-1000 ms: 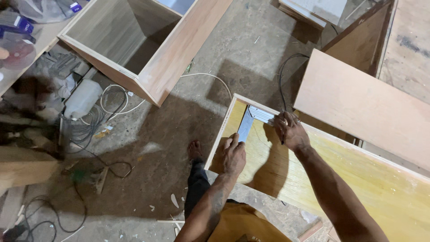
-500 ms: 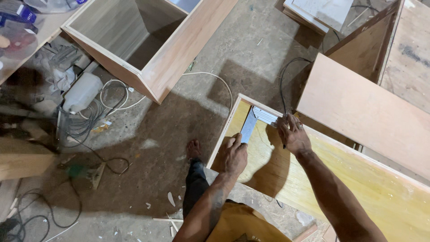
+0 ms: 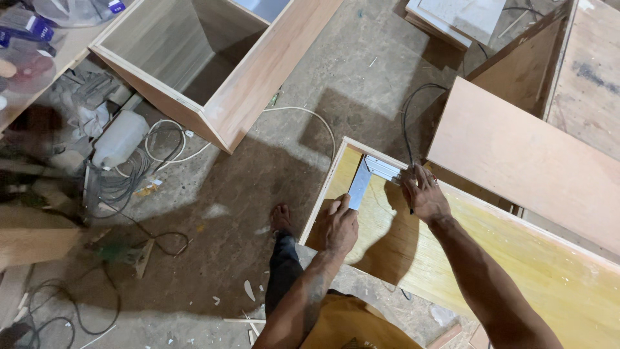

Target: The person measures and marks a wooden board with a square and a pencil, applies glue from a bottle to a wooden strip, and attaches the strip to the board.

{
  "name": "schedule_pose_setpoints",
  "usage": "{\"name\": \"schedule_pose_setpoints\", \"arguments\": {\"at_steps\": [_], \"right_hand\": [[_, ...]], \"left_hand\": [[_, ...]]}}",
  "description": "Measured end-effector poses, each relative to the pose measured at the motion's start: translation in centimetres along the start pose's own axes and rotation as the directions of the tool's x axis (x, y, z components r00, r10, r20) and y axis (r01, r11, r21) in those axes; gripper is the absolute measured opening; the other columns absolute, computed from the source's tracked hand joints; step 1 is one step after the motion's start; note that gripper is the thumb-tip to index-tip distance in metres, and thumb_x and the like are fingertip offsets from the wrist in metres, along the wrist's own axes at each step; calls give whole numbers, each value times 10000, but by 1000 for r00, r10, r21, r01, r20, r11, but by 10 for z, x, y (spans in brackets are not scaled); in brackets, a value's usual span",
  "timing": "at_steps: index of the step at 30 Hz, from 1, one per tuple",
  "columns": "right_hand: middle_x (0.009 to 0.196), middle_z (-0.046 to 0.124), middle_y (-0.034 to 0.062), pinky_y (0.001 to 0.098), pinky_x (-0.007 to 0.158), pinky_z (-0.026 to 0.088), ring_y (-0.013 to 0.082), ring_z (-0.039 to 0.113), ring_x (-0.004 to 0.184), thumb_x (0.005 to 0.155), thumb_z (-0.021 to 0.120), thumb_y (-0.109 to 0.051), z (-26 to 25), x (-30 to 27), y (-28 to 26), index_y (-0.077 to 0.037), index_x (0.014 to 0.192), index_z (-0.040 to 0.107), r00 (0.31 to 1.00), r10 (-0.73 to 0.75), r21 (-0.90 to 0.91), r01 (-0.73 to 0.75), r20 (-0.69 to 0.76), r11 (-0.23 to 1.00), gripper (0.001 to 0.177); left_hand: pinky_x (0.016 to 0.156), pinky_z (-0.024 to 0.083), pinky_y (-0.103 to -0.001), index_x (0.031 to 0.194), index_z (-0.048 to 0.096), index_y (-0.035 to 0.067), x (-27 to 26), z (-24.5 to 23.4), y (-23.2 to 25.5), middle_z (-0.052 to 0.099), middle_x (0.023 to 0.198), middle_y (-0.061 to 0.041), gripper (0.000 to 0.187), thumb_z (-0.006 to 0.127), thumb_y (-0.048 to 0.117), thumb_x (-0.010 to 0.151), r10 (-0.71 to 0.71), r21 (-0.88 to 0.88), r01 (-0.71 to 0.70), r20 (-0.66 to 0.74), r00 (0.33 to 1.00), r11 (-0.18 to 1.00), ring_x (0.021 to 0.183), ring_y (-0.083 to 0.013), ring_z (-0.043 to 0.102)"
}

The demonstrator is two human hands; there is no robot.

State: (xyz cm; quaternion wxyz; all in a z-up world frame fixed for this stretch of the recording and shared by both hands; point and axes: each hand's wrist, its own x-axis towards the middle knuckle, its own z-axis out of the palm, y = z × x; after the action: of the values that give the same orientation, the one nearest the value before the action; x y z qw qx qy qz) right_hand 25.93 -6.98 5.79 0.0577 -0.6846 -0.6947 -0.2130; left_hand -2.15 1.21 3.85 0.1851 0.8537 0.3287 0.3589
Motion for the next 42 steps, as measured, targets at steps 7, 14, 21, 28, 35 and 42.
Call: {"name": "schedule_pose_setpoints", "arguments": {"at_steps": [7, 14, 21, 28, 35, 42], "right_hand": [[1431, 526, 174, 477, 1056, 512, 367, 573, 1319, 962, 624, -336, 23, -11, 6, -136, 1022, 633, 988, 76, -5, -76, 131, 997, 209], [1440, 491, 143, 473, 1048, 500, 360, 517, 1362, 995, 578, -367, 19, -10, 2, -164, 1097, 618, 973, 106, -9, -107, 203, 994, 231], [1429, 519, 163, 485, 999, 517, 372, 548, 1338, 986, 582, -379, 24, -12, 0, -159, 1021, 611, 987, 96, -31, -93, 127, 995, 225], [1407, 543, 165, 494, 989, 526, 370, 572, 1319, 982, 609, -362, 16, -7, -3, -159, 1003, 619, 988, 114, -20, -112, 105, 993, 204], [1481, 503, 182, 530, 1094, 468, 382, 499, 1402, 1029, 533, -415, 23, -8, -5, -190, 1151, 620, 952, 158, -21, -158, 261, 987, 271], [1319, 675, 91, 413, 1045, 482, 256, 659, 1225, 992, 605, -252, -33, 36, -20, -232, 1303, 669, 982, 186, 164, -188, 24, 968, 318]], "left_hand": [[732, 545, -354, 824, 723, 167, -6, 12, -7, 728, 1200, -99, 52, 681, 178, 853, 16, 10, -15, -39, 999, 1000, 1002, -250, 678], [756, 561, -353, 794, 691, 150, -15, 35, -13, 712, 1197, -115, 38, 714, 162, 766, 18, 2, -18, -103, 995, 1000, 1001, -267, 671], [750, 572, -370, 785, 697, 131, -20, 48, -18, 714, 1207, -119, 62, 706, 141, 725, -4, -9, 3, -120, 993, 1000, 988, -289, 673], [738, 581, -374, 802, 695, 127, -15, 37, -9, 724, 1209, -111, 87, 705, 131, 716, -24, -20, 22, -123, 992, 1000, 996, -289, 683], [802, 574, -387, 858, 691, 129, -17, 43, -13, 710, 1235, -126, 121, 694, 124, 737, 7, -32, -13, -177, 984, 999, 992, -305, 667], [797, 528, -385, 1035, 701, 63, -14, 25, 4, 666, 1282, -164, 247, 615, 163, 826, 21, 112, -9, -114, 993, 994, 1034, -316, 630]]}}
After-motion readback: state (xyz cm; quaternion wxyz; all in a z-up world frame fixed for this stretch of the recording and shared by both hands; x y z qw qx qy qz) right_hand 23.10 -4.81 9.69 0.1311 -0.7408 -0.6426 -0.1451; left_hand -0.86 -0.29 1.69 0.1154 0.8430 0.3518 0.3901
